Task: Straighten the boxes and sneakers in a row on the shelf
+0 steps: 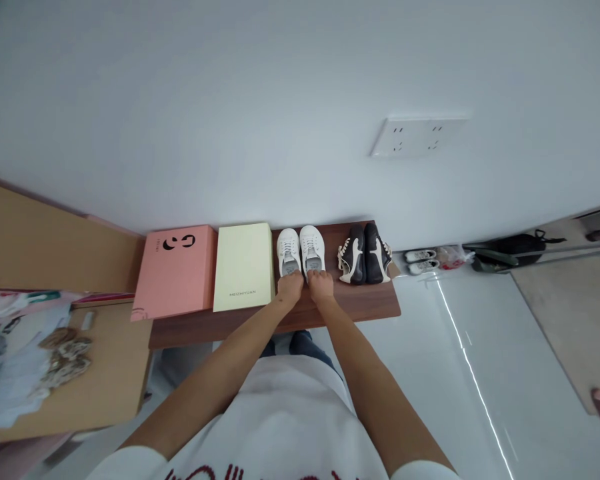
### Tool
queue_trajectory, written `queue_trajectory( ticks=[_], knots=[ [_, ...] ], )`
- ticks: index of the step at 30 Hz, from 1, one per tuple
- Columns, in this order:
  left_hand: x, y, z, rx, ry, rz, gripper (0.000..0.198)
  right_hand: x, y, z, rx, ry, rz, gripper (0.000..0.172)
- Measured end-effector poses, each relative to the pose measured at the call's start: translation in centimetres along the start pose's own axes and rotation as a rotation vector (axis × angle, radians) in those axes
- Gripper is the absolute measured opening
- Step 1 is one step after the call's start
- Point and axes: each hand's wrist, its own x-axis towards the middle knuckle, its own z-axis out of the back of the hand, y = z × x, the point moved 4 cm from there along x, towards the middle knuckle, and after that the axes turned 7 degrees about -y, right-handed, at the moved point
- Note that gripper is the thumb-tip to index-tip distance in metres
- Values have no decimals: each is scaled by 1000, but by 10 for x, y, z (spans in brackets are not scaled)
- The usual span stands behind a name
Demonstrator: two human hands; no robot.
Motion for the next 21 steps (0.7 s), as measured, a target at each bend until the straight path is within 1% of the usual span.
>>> queue_trajectory(
  ticks=[3,5,7,8,11,14,18,20,21],
  knots=[
    [-1,2,-6,7,2,16,32,-1,2,-5,8,16,-38,21],
    [-2,3,-9,15,-19,13,31,-3,1,-7,21,22,-54,20],
    [-3,3,-9,31,-70,-1,31,-4,-1,-7,45,16,-46,19],
    [-3,2,-8,43,-107,-13,31,-5,-2,-6,60,4,-35,22],
    [-3,-6,-4,67,-226,-74,30,-8,-12,0,108,-89,-11,31],
    [-2,-24,0,55,-301,-179,25,-9,-30,9,142,-240,-17,31],
    [-1,-56,-2,19,-343,-325,22,-15,-68,19,156,-438,-68,32],
    [0,-72,-5,-12,-347,-365,21,-20,-91,21,158,-492,-98,34],
    [0,-80,-7,-31,-341,-375,24,-23,-103,22,156,-499,-114,35]
  ],
)
